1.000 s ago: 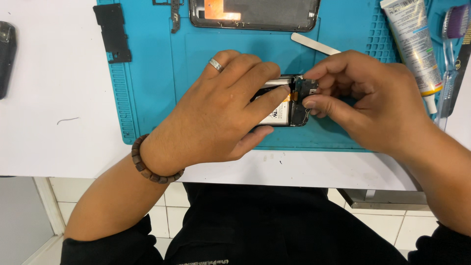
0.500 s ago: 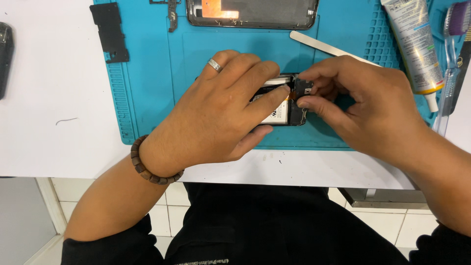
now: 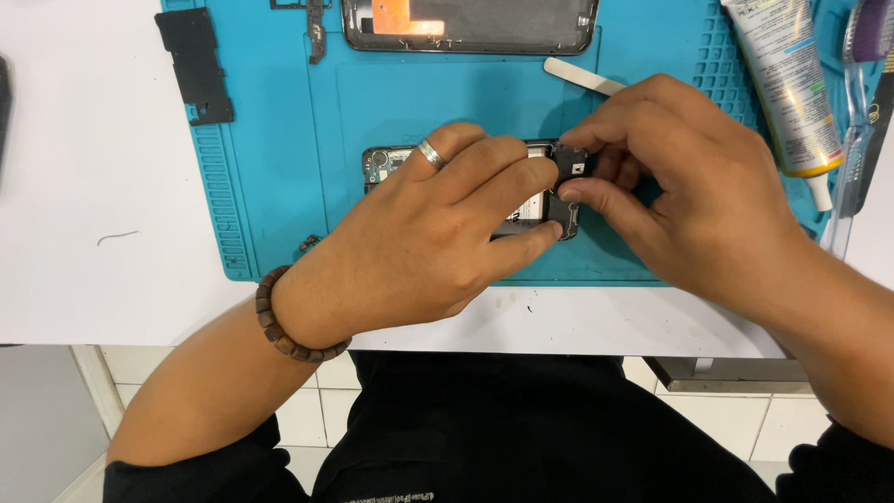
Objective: The person works on a disassembled smartphone placed on a blue anti-static mat. They connect a small black ribbon cable to the motherboard, then use a screwdriver to tighten screws securing a metal bracket over the battery and internal components.
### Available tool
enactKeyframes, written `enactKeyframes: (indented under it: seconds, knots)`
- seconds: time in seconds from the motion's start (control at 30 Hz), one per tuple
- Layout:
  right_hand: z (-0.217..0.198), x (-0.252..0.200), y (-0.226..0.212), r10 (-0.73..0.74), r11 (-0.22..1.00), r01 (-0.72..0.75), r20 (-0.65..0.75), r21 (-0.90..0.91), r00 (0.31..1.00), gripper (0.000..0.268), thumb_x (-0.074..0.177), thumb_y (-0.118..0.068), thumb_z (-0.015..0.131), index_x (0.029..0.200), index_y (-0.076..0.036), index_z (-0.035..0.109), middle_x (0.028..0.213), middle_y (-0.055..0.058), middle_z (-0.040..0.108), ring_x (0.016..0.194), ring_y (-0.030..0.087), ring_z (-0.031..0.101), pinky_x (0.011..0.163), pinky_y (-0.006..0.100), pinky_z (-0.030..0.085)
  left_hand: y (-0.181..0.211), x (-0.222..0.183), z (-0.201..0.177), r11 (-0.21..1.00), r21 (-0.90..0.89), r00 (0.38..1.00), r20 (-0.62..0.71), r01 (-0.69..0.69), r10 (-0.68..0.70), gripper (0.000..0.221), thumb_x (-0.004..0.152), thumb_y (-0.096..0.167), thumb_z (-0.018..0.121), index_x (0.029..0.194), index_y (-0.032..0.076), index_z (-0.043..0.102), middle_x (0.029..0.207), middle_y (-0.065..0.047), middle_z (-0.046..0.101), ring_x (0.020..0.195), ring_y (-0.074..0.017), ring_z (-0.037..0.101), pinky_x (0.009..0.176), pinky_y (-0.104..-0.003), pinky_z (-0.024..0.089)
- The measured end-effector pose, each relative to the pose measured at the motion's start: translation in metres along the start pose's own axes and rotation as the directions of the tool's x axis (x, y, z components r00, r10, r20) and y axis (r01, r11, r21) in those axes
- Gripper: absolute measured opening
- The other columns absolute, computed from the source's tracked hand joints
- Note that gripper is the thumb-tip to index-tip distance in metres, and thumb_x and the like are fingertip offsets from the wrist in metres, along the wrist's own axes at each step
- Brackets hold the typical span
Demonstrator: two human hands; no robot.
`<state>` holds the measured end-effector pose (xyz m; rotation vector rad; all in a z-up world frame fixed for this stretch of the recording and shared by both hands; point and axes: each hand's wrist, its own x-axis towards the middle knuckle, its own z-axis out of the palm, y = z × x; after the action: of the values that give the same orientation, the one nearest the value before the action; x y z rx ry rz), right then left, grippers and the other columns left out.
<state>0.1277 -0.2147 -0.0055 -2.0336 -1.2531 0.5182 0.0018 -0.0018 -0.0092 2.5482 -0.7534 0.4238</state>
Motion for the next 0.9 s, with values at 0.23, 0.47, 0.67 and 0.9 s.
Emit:
enactKeyframes:
  seconds: [0.23,0.47,0.67,0.9]
  knots:
    - [0.0018,-0.0010,0.0028,0.033,0.999,-0.032,0.015,-0.031,0.999,0.032,0.097,-0.001,0.084,0.123,0.000,0.066,0.117,0.017,0.058,0.078,0.019,0.060,0.070,0.031,0.051,0.0016,-0.0005,0.0036,1.000,0.024,1.000,-0.017,0.002,-0.001,0.012,0.105,-0.001,0.068,0.114,0.007,0.071,0.115,-0.016,0.061,0.107,-0.0321,0.060,0.095,-0.046,0.049]
    - [0.0017,-0.0022,0.0014,0.007,0.992,-0.004,0.019,-0.130,1.000,0.029,0.100,-0.004,0.083,0.125,0.002,0.068,0.114,0.016,0.061,0.074,0.018,0.056,0.069,0.033,0.049,0.0035,-0.0019,0.0058,1.000,0.013,1.000,-0.016,0.025,-0.025,0.011,0.105,0.002,0.073,0.115,0.006,0.072,0.115,-0.015,0.063,0.107,-0.0321,0.060,0.094,-0.046,0.050]
    - [0.0026,-0.0042,0.0051,-0.051,0.986,0.054,0.021,-0.156,0.998,0.030,0.101,-0.005,0.083,0.127,0.005,0.071,0.100,0.016,0.060,0.110,0.030,0.066,0.079,0.037,0.053,0.0049,-0.0042,0.0074,0.998,0.050,0.999,-0.021,0.037,-0.036,0.012,0.104,0.005,0.078,0.114,0.008,0.075,0.116,-0.014,0.063,0.107,-0.0304,0.060,0.096,-0.045,0.051]
    - [-0.0001,-0.0032,-0.0023,-0.091,0.957,0.110,0.081,-0.269,0.993,0.034,0.103,0.004,0.078,0.132,0.010,0.063,0.116,0.024,0.055,0.087,0.034,0.061,0.064,0.044,0.051,0.0008,-0.0028,0.0072,0.998,0.055,0.999,-0.044,0.014,-0.012,0.017,0.103,-0.004,0.070,0.114,0.007,0.071,0.115,-0.013,0.062,0.109,-0.0290,0.060,0.099,-0.043,0.050]
